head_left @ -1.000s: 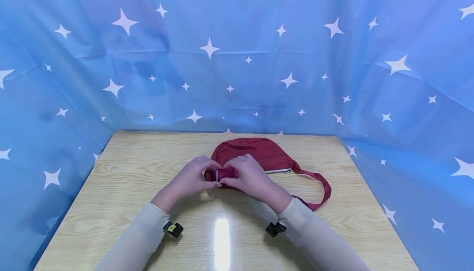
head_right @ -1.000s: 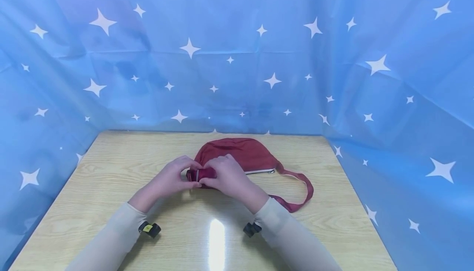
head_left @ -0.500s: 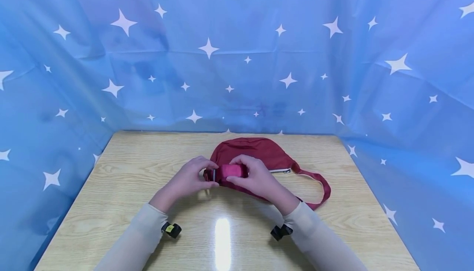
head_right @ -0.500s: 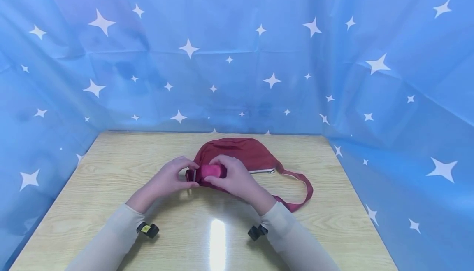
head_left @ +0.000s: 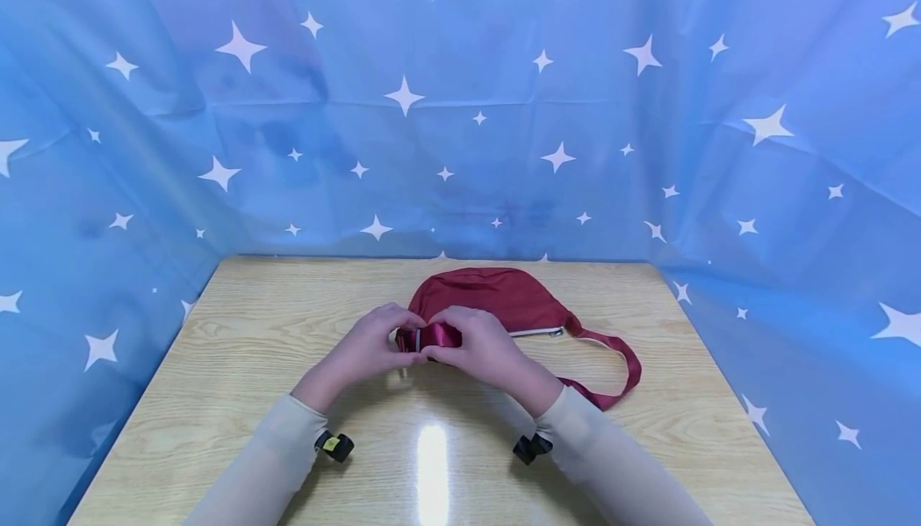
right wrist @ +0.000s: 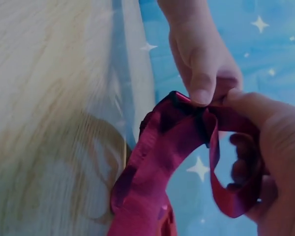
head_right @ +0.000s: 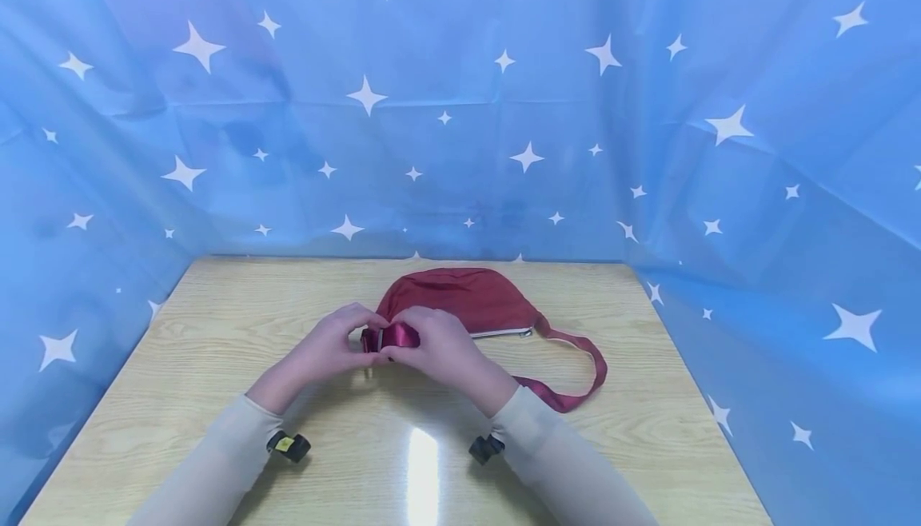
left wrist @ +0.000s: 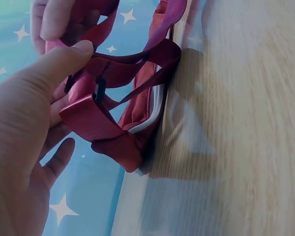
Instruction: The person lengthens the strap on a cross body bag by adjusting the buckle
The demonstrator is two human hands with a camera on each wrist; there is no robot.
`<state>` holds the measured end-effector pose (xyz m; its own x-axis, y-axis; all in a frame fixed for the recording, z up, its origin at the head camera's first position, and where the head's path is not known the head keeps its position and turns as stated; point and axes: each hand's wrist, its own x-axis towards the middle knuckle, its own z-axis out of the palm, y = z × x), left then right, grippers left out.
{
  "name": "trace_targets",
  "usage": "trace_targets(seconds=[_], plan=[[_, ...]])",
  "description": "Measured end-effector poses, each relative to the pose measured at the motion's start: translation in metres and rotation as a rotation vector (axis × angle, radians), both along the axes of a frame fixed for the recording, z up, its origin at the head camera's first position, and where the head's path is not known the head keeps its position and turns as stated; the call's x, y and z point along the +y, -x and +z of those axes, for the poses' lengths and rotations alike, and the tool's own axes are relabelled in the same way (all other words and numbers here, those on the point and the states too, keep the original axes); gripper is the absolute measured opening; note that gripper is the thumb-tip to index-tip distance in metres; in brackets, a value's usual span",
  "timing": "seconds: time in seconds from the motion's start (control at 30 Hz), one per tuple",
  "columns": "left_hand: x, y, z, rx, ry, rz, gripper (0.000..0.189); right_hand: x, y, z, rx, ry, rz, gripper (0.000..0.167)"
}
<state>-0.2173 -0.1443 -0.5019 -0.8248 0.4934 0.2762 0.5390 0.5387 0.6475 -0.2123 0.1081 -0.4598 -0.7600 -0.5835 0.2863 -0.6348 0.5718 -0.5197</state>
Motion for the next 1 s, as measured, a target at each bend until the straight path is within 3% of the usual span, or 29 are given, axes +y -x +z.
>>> trace_targets(seconds=[0.23,0.37,0.53,0.7,0.83,1.0], plan=[[-0.001,0.001,-0.002,-0.016,0.000,0.024,0.050,0.007,-0.003,-0.005,-0.099,0.352,0.012,0.033],[-0.002,0.001,-0.004,-0.030,0.012,0.027,0.049,0.015,-0.003,-0.012,-0.101,0.412,0.031,0.031],[-0.004,0.001,-0.004,-0.030,0.015,0.025,0.049,0.025,-0.002,-0.014,-0.077,0.322,0.015,0.046],[-0.004,0.000,-0.002,-0.039,0.019,0.033,0.048,0.046,-0.002,-0.013,-0.058,0.256,-0.058,0.056],[-0.004,-0.001,0.000,-0.054,0.017,0.039,0.048,0.067,-0.006,-0.020,-0.122,0.199,-0.126,0.056],[-0.004,-0.002,0.001,-0.069,0.019,0.043,0.048,0.083,-0.020,-0.042,-0.208,-0.037,-0.211,0.065]])
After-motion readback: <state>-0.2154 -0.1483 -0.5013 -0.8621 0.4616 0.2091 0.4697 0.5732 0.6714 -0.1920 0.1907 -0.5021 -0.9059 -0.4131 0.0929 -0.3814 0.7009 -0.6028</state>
